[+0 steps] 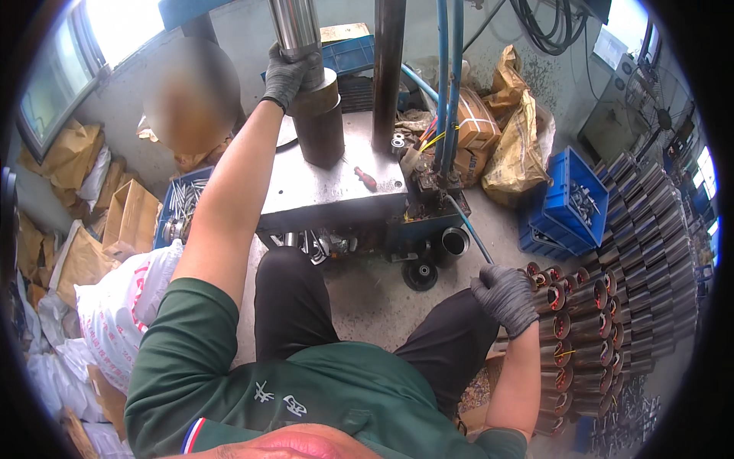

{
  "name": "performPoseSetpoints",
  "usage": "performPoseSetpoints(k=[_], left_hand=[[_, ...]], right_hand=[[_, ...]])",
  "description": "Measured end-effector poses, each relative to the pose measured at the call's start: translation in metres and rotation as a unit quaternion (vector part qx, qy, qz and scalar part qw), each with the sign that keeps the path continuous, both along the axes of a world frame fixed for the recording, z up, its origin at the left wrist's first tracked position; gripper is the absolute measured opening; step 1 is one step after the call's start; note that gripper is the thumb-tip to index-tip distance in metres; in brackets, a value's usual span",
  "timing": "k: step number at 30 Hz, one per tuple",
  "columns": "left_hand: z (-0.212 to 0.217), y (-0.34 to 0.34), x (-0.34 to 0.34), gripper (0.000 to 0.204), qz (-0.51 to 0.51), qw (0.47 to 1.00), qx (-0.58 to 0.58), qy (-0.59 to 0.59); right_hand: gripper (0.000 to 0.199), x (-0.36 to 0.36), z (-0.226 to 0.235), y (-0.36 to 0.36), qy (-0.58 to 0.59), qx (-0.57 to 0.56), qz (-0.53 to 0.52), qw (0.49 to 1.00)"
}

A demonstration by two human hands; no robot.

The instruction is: The recorder is inserting wire-wound stators into metal housings using a hydraulic press to seat them properly, then trimming the excess length of the lead wires using scissors.

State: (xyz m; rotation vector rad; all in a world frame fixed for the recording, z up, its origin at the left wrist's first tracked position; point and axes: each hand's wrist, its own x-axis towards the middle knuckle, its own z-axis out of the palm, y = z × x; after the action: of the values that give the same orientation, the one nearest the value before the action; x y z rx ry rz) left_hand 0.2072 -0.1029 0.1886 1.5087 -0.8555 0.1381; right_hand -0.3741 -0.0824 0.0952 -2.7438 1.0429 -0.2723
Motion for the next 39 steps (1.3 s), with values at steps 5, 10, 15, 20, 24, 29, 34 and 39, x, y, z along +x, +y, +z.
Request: performPoseSetpoints(k=[5, 10, 15, 20, 24, 29, 34, 39], left_hand=[[-0.001, -0.002, -0.002, 0.109, 0.0, 1.0, 0.008, 0.0], [-0.007, -0.01, 0.018, 0.108, 0.003, 1.0, -0.018, -0.013], [-0.007, -0.011, 0.017, 0.104, -0.002, 1.0, -0.025, -0.018], [-0.005, -0.007, 0.009, 0.101, 0.009, 1.0, -0.027, -0.003], [-0.007, -0.006, 0.014, 0.094, -0.02, 0.999, -0.03, 0.023], [-0.015, -0.008, 0.04, 0.074, -0.078, 0.99, -0.093, 0.078], [-0.015, -0.009, 0.027, 0.058, -0.136, 0.973, -0.166, 0.089], [-0.013, -0.005, 0.023, 0.046, -0.163, 0.97, -0.15, 0.097]], right_hand=[[0.028, -0.003, -0.004, -0.003, -0.004, -0.001, 0.003, 1.0], [0.028, 0.0, -0.001, -0.001, -0.011, -0.006, 0.0, 1.0], [0.029, -0.001, -0.004, -0.003, -0.005, -0.014, -0.002, 1.0], [0.028, -0.001, -0.004, -0.004, -0.007, -0.014, 0.001, 1.0], [0.026, -0.002, -0.003, -0.002, -0.029, -0.003, 0.002, 1.0], [0.026, -0.001, -0.006, -0.004, -0.025, 0.001, 0.005, 1.0], [0.026, -0.002, -0.006, -0.004, -0.023, -0.008, 0.004, 1.0], [0.026, -0.002, -0.002, -0.002, -0.019, 0.003, -0.004, 1.0]])
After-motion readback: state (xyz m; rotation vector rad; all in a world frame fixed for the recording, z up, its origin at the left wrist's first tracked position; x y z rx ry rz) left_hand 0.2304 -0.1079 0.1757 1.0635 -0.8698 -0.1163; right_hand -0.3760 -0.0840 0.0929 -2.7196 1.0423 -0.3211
